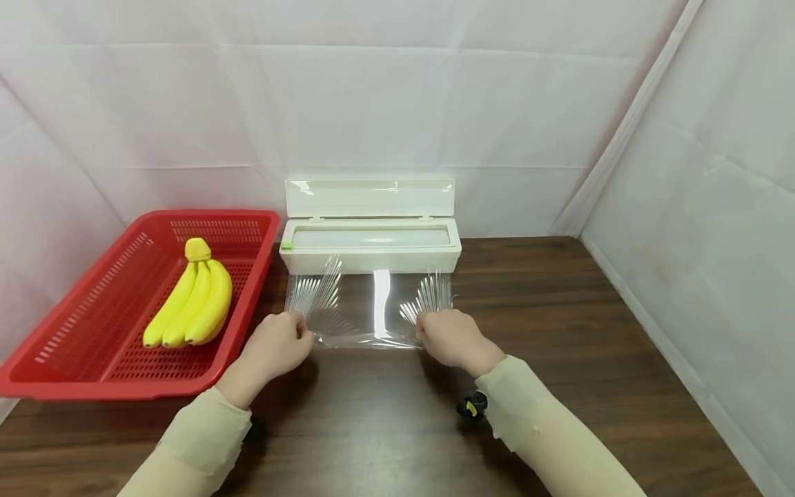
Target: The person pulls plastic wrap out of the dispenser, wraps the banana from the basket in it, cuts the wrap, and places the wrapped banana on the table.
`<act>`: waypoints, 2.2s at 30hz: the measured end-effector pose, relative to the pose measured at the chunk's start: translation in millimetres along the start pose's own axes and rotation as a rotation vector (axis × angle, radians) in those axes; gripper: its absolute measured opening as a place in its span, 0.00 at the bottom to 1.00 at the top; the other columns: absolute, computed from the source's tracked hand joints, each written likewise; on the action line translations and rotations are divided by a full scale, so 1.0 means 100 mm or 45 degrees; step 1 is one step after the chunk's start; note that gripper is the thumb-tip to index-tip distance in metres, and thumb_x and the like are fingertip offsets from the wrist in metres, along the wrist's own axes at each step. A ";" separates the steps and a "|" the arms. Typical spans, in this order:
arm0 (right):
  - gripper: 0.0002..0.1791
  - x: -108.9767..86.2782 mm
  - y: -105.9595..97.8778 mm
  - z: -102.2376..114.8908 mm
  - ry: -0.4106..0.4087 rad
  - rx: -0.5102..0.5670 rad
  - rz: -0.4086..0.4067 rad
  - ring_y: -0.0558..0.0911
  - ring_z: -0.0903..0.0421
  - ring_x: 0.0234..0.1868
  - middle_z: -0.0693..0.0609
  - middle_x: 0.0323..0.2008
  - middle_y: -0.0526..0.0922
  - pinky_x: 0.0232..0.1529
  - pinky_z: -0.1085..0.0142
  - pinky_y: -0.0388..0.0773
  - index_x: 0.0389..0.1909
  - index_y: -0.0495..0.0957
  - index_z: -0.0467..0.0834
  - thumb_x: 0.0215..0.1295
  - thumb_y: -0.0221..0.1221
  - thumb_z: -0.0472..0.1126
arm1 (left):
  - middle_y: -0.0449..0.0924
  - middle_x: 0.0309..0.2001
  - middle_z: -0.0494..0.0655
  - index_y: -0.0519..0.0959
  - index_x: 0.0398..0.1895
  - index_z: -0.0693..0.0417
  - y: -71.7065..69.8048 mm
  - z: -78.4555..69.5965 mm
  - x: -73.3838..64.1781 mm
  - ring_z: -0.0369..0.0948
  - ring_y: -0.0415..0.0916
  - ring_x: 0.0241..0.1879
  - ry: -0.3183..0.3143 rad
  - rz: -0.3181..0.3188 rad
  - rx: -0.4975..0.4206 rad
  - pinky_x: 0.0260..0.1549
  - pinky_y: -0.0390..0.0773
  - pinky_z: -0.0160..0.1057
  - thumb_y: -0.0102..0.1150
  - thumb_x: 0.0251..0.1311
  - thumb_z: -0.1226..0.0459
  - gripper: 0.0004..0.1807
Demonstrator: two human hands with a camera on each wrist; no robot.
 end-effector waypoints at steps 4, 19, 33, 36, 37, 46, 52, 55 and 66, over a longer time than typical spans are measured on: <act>0.05 0.01 -0.02 0.05 0.003 -0.027 -0.022 0.77 0.58 0.24 0.57 0.27 0.82 0.25 0.60 0.75 0.32 0.80 0.48 0.63 0.56 0.40 | 0.63 0.11 0.45 0.66 0.12 0.53 -0.04 0.01 -0.04 0.40 0.60 0.14 0.001 -0.024 -0.002 0.14 0.61 0.34 0.51 0.54 0.65 0.14; 0.06 -0.09 -0.07 0.05 -0.019 -0.020 -0.033 0.77 0.61 0.24 0.56 0.29 0.84 0.24 0.63 0.74 0.36 0.81 0.46 0.63 0.56 0.41 | 0.61 0.11 0.44 0.66 0.11 0.54 -0.04 -0.04 -0.11 0.38 0.58 0.13 0.078 -0.071 -0.002 0.12 0.60 0.33 0.51 0.54 0.67 0.15; 0.03 -0.19 -0.02 0.06 -0.030 -0.022 -0.091 0.76 0.61 0.22 0.60 0.24 0.81 0.21 0.63 0.71 0.29 0.79 0.51 0.60 0.57 0.40 | 0.65 0.12 0.44 0.69 0.14 0.53 0.01 -0.02 -0.17 0.38 0.61 0.14 0.070 -0.015 -0.056 0.13 0.63 0.34 0.54 0.54 0.67 0.12; 0.03 -0.20 -0.02 0.09 -0.039 -0.038 -0.110 0.76 0.60 0.22 0.60 0.23 0.80 0.21 0.62 0.71 0.28 0.78 0.51 0.59 0.57 0.40 | 0.65 0.12 0.45 0.69 0.14 0.53 0.01 0.00 -0.19 0.38 0.62 0.14 0.056 -0.003 -0.073 0.13 0.63 0.34 0.53 0.54 0.66 0.12; 0.03 -0.20 -0.03 0.10 -0.042 -0.043 -0.113 0.76 0.60 0.22 0.60 0.22 0.80 0.21 0.62 0.71 0.27 0.78 0.51 0.59 0.58 0.41 | 0.65 0.12 0.45 0.69 0.14 0.53 0.01 0.00 -0.20 0.39 0.62 0.14 0.054 -0.004 -0.075 0.13 0.63 0.34 0.53 0.54 0.67 0.12; 0.04 -0.25 -0.04 0.12 -0.026 -0.037 -0.096 0.76 0.60 0.22 0.61 0.22 0.79 0.21 0.62 0.71 0.27 0.78 0.51 0.59 0.58 0.40 | 0.64 0.12 0.43 0.68 0.13 0.53 0.01 -0.01 -0.23 0.38 0.61 0.15 0.116 -0.045 -0.055 0.14 0.62 0.34 0.53 0.52 0.68 0.12; 0.03 -0.25 -0.04 0.15 -0.043 -0.036 -0.107 0.75 0.60 0.21 0.61 0.22 0.80 0.21 0.62 0.71 0.27 0.78 0.52 0.59 0.58 0.40 | 0.61 0.12 0.42 0.67 0.13 0.53 -0.02 0.01 -0.24 0.37 0.59 0.15 0.148 -0.059 -0.036 0.15 0.62 0.34 0.52 0.53 0.69 0.13; 0.04 -0.25 -0.04 0.16 -0.052 -0.045 -0.118 0.75 0.60 0.21 0.61 0.22 0.79 0.20 0.63 0.70 0.27 0.77 0.52 0.59 0.58 0.40 | 0.60 0.12 0.42 0.67 0.12 0.52 -0.02 0.02 -0.25 0.37 0.58 0.15 0.161 -0.059 -0.032 0.15 0.61 0.34 0.52 0.53 0.70 0.14; 0.06 -0.27 0.02 0.18 -0.077 -0.068 -0.140 0.73 0.61 0.19 0.61 0.19 0.77 0.17 0.64 0.69 0.24 0.76 0.51 0.58 0.59 0.39 | 0.64 0.13 0.42 0.68 0.13 0.53 0.01 0.05 -0.25 0.37 0.61 0.16 0.158 -0.016 -0.035 0.16 0.63 0.34 0.52 0.54 0.69 0.13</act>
Point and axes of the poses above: each hand's wrist, its own x-axis towards the middle knuckle, its own y-axis out of the palm, z = x × y, the point moved 5 cm from there along x, towards the middle knuckle
